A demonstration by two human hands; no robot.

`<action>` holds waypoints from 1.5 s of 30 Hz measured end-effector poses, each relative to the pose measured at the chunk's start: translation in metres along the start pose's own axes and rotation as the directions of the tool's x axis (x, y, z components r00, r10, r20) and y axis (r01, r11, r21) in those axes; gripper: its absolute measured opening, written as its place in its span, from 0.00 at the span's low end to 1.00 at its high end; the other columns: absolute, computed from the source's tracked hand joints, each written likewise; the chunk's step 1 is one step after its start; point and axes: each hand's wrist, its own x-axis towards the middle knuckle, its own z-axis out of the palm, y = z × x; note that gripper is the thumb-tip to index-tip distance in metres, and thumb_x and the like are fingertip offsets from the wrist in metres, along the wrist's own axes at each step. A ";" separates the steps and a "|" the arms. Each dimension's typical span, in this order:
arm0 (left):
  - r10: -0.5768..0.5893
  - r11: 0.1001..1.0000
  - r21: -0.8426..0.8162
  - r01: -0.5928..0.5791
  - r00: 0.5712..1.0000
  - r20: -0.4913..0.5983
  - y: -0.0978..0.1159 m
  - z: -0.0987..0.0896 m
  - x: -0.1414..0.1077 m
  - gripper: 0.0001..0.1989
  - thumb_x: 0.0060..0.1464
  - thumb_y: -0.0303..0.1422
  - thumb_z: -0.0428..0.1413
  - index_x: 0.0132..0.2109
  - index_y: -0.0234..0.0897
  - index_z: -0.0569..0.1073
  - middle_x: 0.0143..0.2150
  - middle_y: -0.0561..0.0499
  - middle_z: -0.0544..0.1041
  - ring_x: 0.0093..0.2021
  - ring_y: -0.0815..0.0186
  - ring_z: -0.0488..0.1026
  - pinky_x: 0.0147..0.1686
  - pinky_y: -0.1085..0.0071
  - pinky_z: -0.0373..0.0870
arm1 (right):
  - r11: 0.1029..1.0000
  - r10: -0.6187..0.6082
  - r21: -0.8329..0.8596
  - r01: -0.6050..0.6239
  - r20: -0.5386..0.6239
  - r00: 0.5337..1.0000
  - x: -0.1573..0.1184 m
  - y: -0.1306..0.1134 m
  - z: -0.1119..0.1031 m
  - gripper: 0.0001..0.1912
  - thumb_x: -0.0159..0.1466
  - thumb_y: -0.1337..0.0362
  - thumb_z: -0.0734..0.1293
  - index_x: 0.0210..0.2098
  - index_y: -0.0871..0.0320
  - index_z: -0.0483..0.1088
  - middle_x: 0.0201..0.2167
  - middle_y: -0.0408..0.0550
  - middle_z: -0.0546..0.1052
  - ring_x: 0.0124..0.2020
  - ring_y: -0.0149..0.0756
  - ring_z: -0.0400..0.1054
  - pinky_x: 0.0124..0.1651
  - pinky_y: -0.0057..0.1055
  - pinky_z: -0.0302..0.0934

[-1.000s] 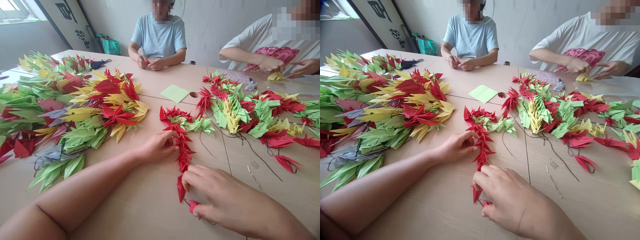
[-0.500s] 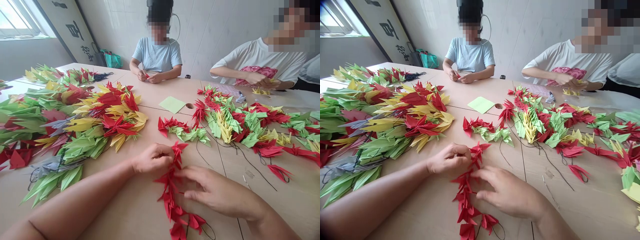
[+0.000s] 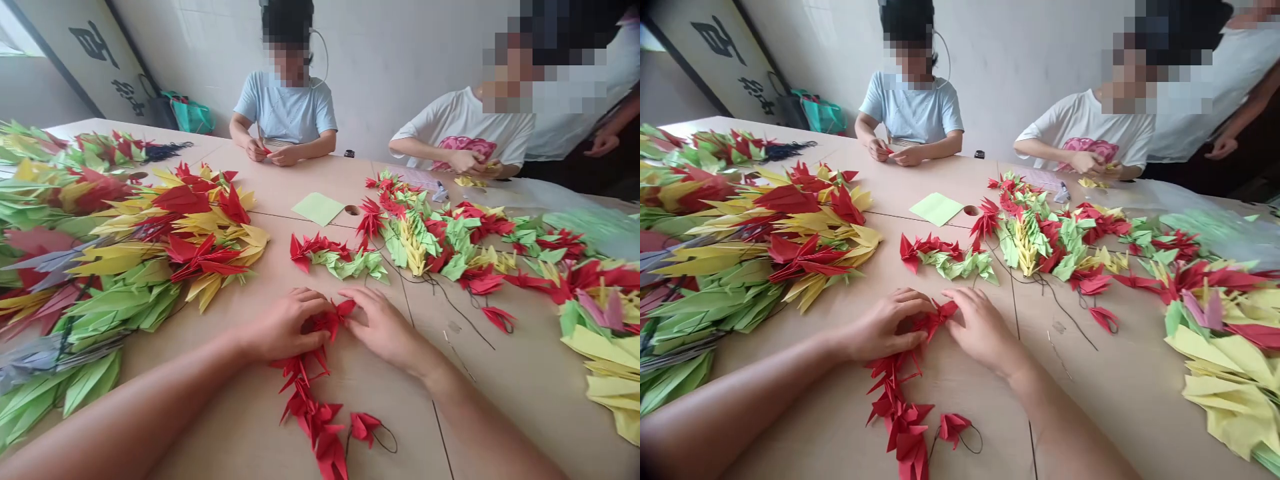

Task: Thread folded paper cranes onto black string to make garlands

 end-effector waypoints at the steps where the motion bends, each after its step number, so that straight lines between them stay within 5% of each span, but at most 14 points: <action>1: 0.008 1.000 -0.010 -0.008 1.000 0.011 0.000 0.000 0.000 0.15 0.54 0.31 0.54 0.50 0.38 0.69 0.44 0.47 0.74 0.45 0.62 0.70 0.51 0.64 0.64 | 1.000 -0.024 0.003 0.024 0.017 1.000 0.000 0.002 0.002 0.25 0.58 0.73 0.63 0.54 0.52 0.65 0.52 0.47 0.69 0.55 0.40 0.60 0.58 0.40 0.55; 18: -0.075 0.996 -0.056 0.071 0.994 -0.073 -0.002 -0.003 -0.001 0.17 0.51 0.23 0.50 0.48 0.39 0.70 0.46 0.48 0.74 0.47 0.64 0.70 0.49 0.68 0.68 | 0.997 0.073 -0.034 -0.073 0.020 0.997 -0.003 -0.006 0.005 0.18 0.59 0.69 0.66 0.49 0.51 0.71 0.45 0.45 0.72 0.45 0.36 0.69 0.48 0.29 0.61; 23: -0.170 0.985 -0.050 0.164 0.975 -0.147 0.003 -0.005 -0.003 0.17 0.56 0.32 0.52 0.53 0.39 0.66 0.52 0.46 0.71 0.52 0.61 0.69 0.51 0.65 0.68 | 0.973 0.193 -0.118 -0.197 -0.047 0.980 -0.010 -0.006 0.000 0.13 0.61 0.63 0.66 0.45 0.51 0.71 0.43 0.44 0.73 0.41 0.36 0.70 0.40 0.30 0.61; 32: -0.213 0.977 -0.019 0.214 0.977 0.015 0.030 0.009 -0.014 0.37 0.54 0.47 0.54 0.65 0.42 0.50 0.66 0.40 0.53 0.64 0.51 0.54 0.60 0.54 0.59 | 0.883 0.356 -0.252 -0.397 -0.192 0.914 -0.047 -0.001 -0.013 0.08 0.62 0.60 0.63 0.41 0.53 0.70 0.41 0.44 0.75 0.38 0.39 0.71 0.33 0.31 0.58; 37: -0.198 0.978 0.078 0.191 0.975 0.097 0.040 0.016 -0.022 0.35 0.49 0.31 0.58 0.63 0.50 0.56 0.68 0.42 0.50 0.65 0.44 0.51 0.58 0.47 0.59 | 0.868 0.371 -0.262 -0.423 -0.226 0.901 -0.052 0.006 -0.011 0.06 0.62 0.60 0.63 0.37 0.53 0.69 0.38 0.44 0.75 0.35 0.38 0.72 0.31 0.30 0.57; 45: -0.213 0.947 0.228 0.225 0.974 -0.078 0.014 -0.017 -0.016 0.31 0.43 0.14 0.47 0.53 0.42 0.69 0.62 0.40 0.61 0.60 0.51 0.63 0.55 0.53 0.65 | 0.886 0.319 -0.259 -0.385 -0.262 0.911 -0.042 0.003 -0.005 0.05 0.62 0.60 0.63 0.37 0.52 0.68 0.39 0.45 0.75 0.36 0.40 0.72 0.29 0.31 0.57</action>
